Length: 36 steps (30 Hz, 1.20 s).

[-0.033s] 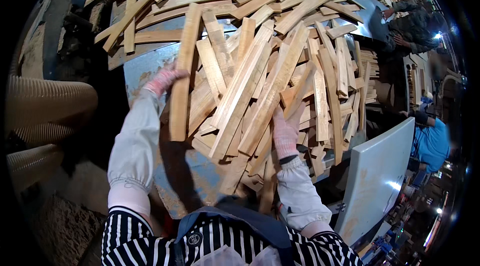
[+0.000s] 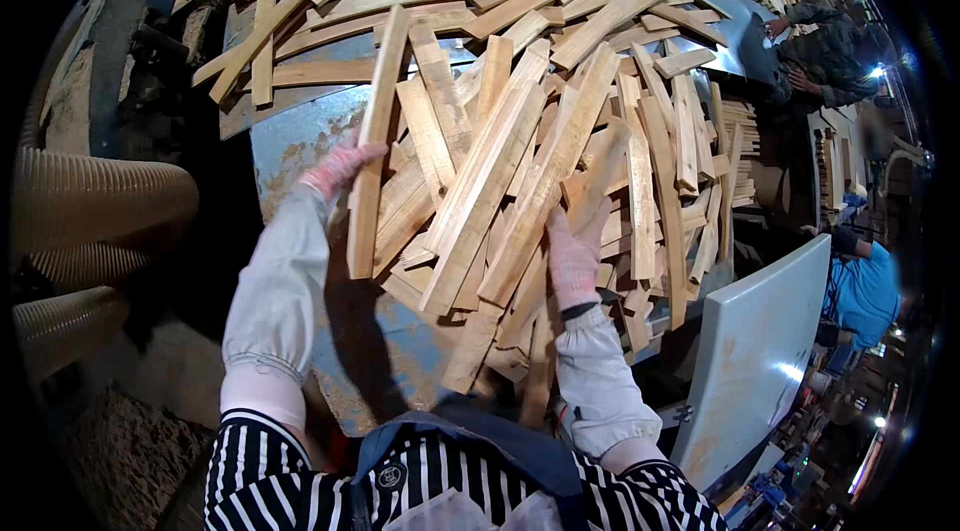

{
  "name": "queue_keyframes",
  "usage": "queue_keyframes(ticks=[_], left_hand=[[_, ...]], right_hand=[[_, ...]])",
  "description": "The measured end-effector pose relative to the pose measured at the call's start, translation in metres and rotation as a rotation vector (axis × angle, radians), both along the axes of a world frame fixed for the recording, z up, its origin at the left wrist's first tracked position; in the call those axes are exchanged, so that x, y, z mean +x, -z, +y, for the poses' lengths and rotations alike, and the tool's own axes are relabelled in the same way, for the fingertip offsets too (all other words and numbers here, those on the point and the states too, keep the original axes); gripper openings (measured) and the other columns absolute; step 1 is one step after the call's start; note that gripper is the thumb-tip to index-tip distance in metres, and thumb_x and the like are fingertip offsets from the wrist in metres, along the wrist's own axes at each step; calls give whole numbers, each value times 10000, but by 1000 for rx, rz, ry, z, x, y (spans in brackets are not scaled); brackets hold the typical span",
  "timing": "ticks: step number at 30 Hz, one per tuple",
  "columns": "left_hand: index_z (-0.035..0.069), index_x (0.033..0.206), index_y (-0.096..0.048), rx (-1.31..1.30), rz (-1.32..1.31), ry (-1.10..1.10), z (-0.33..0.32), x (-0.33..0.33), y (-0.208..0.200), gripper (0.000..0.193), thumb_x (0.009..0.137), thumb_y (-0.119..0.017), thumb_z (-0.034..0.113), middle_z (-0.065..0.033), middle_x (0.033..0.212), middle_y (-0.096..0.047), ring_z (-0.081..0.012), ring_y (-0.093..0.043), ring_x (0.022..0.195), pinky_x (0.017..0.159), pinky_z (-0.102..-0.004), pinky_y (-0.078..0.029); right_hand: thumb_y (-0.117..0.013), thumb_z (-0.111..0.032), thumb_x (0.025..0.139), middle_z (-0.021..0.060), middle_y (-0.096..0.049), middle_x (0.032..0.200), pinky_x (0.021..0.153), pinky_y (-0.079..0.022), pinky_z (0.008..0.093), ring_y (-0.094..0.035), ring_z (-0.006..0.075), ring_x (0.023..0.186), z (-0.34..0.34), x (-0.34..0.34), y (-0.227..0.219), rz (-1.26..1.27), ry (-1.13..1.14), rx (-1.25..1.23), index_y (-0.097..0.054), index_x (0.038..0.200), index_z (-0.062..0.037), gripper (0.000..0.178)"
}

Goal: The person picks up bundles of wooden planks from a table and carries them to a large stack in the workshop. They place the planks onto the top of the stack, repeating this process several times to move the wood from the table to the storage pile.

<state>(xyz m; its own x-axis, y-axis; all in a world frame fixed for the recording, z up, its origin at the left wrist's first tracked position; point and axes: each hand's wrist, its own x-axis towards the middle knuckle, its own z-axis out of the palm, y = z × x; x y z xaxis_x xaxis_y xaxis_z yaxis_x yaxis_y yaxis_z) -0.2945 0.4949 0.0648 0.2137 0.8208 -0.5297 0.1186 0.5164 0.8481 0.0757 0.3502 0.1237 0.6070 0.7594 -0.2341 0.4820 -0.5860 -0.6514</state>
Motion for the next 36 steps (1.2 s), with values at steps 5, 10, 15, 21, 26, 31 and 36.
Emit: queue_keyframes(ticks=[5, 10, 15, 21, 26, 31, 36], left_hand=[[68, 1650, -229, 378, 579, 127, -24, 37, 36, 1110, 818, -877, 412, -211, 1542, -505, -286, -517, 1384, 1152, -371, -397], [-31, 1528, -399, 213, 596, -151, -43, 54, 36, 1071, 746, -843, 551, -302, 1366, -619, -442, -592, 1276, 1091, -464, -460], [-41, 1133, -742, 56, 607, 245, 6, -25, 83, 803, 786, -776, 683, -195, 1145, -750, -326, -712, 1057, 927, -416, -550], [10, 1201, -697, -143, -178, -121, -19, 7, 68, 588, 872, -808, 485, -117, 1121, -748, -265, -700, 908, 808, -427, -554], [20, 1160, -719, -210, -180, -244, -40, 5, 33, 510, 872, -819, 428, -108, 1055, -751, -263, -702, 877, 769, -419, -550], [-8, 919, -769, 146, 595, -167, -30, -42, 67, 291, 881, -782, 281, -83, 791, -731, -223, -668, 699, 622, -368, -496], [59, 833, -765, 300, 407, -246, -31, -73, 16, 283, 876, -765, 338, -44, 739, -717, -208, -634, 646, 602, -408, -495]], right_hand=[[-777, -546, 787, 349, -496, 1436, 1100, -455, 453, -551, 454, 1298, 19, 2, -1, 65, -20, -108, -140, 1661, -114, 1165], [-745, -601, 785, 365, -551, 1365, 1086, -461, 497, -562, 473, 1274, 22, -17, -33, -21, -71, -267, -115, 1655, -85, 1192], [-611, -628, 905, 385, -476, 1463, 1128, -421, 497, -534, 503, 1300, 13, -7, -35, 96, -238, -286, -53, 1659, -87, 1083], [-664, -612, 860, 335, -491, 1456, 1118, -421, 499, -531, 472, 1305, -4, 0, -32, 87, -182, -254, -55, 1658, -91, 1130], [-703, -613, 859, 302, -400, 1558, 1197, -347, 452, -409, 423, 1451, -6, -6, -21, 130, -160, -163, -39, 1670, -122, 1157], [-722, -613, 845, 266, -336, 1619, 1219, -315, 471, -337, 411, 1505, -10, -4, -14, 131, -114, -173, -80, 1674, -157, 1143], [-721, -628, 812, 225, -298, 1651, 1228, -287, 506, -316, 413, 1508, -12, -13, -7, 53, -60, -217, -174, 1662, -164, 1112]])
